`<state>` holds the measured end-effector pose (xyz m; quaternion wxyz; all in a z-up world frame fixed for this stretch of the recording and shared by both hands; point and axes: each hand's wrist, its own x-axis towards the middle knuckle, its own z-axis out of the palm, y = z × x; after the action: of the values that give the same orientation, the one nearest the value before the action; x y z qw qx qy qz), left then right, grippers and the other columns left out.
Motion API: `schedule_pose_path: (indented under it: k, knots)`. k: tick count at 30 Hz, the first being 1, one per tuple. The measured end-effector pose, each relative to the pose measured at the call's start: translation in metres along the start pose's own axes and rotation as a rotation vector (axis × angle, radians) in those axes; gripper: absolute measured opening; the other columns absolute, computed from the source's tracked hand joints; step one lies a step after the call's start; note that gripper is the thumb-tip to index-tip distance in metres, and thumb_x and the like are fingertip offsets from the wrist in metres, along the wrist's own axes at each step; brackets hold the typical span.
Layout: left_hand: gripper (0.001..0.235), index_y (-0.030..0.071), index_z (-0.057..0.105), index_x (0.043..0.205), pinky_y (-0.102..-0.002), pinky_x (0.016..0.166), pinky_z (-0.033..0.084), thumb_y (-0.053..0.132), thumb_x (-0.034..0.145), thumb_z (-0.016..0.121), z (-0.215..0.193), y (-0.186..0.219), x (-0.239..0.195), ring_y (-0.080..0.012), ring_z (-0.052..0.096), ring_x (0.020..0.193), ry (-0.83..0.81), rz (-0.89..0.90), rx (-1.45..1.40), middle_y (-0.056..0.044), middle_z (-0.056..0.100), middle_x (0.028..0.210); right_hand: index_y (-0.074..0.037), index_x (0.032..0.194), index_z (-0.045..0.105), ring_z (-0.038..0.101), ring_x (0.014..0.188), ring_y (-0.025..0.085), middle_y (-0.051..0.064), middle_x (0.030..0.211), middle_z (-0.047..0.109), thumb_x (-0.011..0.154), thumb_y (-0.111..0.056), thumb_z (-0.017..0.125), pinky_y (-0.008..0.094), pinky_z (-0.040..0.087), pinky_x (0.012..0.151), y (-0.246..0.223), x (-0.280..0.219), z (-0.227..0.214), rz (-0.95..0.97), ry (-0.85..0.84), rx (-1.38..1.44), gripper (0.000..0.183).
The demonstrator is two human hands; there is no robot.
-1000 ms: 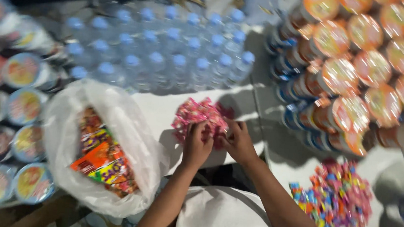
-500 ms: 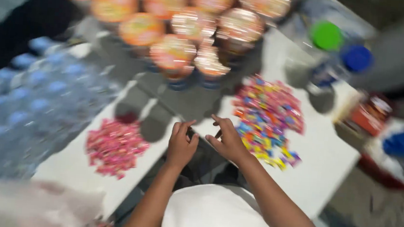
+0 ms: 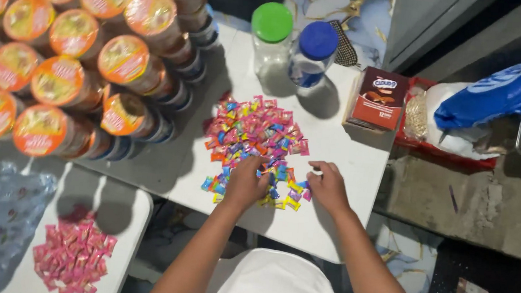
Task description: Organizing and sorting various small candy packets on a table among other grocery items.
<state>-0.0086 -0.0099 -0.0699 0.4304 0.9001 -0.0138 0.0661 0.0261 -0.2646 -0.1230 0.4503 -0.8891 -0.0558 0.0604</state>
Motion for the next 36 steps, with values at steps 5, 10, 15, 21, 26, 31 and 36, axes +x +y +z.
schedule_pose_path:
  k: [5,10,15,21,26,31,36]
  knots:
    - [0.042,0.007,0.068,0.118,-0.049,0.09,0.051,0.012,0.077,0.08,0.006,0.017,0.034,-0.0389,0.063,0.104,-0.085,-0.019,0.145,-0.016,0.065,0.111,-0.011,0.122,0.07,0.068,0.085,0.022,0.013,0.108,0.064,0.089,-0.011,0.072,0.034,0.057,0.078,-0.005,0.023,-0.005,0.041,0.019,0.017,0.034]
    - [0.047,0.013,0.069,0.122,-0.05,0.092,0.05,0.015,0.077,0.082,0.025,0.016,0.068,-0.037,0.058,0.109,-0.183,-0.016,0.285,-0.014,0.062,0.114,-0.011,0.127,0.065,0.068,0.097,0.023,0.013,0.114,0.061,0.085,-0.009,0.074,0.035,0.057,0.084,-0.017,0.05,0.005,0.01,0.001,0.038,0.043]
    - [0.034,0.018,0.075,0.109,-0.05,0.093,0.048,0.019,0.075,0.079,0.057,0.005,0.086,-0.0362,0.053,0.116,-0.215,0.077,0.371,-0.012,0.062,0.114,-0.019,0.133,0.062,0.065,0.085,0.026,0.01,0.112,0.057,0.078,-0.011,0.078,0.036,0.056,0.083,-0.049,0.064,0.0,0.197,-0.071,-0.048,0.058]
    - [0.014,0.015,0.077,0.094,-0.052,0.1,0.045,0.02,0.081,0.074,0.084,-0.011,0.087,-0.0309,0.055,0.112,-0.157,0.162,0.531,-0.009,0.062,0.108,-0.016,0.13,0.068,0.063,0.094,0.024,0.01,0.105,0.057,0.079,-0.012,0.082,0.036,0.054,0.085,-0.02,0.062,0.014,0.056,-0.024,-0.128,0.053]
    - [0.011,0.013,0.076,0.084,-0.053,0.097,0.043,0.018,0.075,0.075,0.064,0.01,0.092,-0.0316,0.056,0.108,-0.152,0.183,0.49,-0.009,0.063,0.105,-0.015,0.127,0.071,0.065,0.088,0.022,0.01,0.102,0.058,0.084,-0.011,0.077,0.033,0.055,0.082,-0.021,0.057,0.011,0.084,0.003,-0.014,0.044]
    - [0.015,0.009,0.071,0.089,-0.047,0.089,0.051,0.014,0.076,0.077,0.068,0.002,0.083,-0.0371,0.062,0.099,-0.119,0.262,0.141,-0.013,0.068,0.094,-0.012,0.116,0.075,0.066,0.087,0.02,0.009,0.102,0.063,0.093,-0.011,0.072,0.031,0.055,0.08,-0.007,0.045,0.014,0.032,0.127,-0.001,0.023]
    - [0.032,0.008,0.062,0.12,-0.031,0.063,0.057,0.012,0.088,0.068,0.036,0.037,0.07,-0.0166,0.07,0.067,-0.374,-0.316,-0.464,-0.01,0.071,0.083,-0.004,0.132,0.065,0.061,0.082,0.014,0.012,0.106,0.072,0.099,-0.011,0.065,0.027,0.052,0.074,0.039,0.049,0.024,0.412,0.104,0.758,0.033]
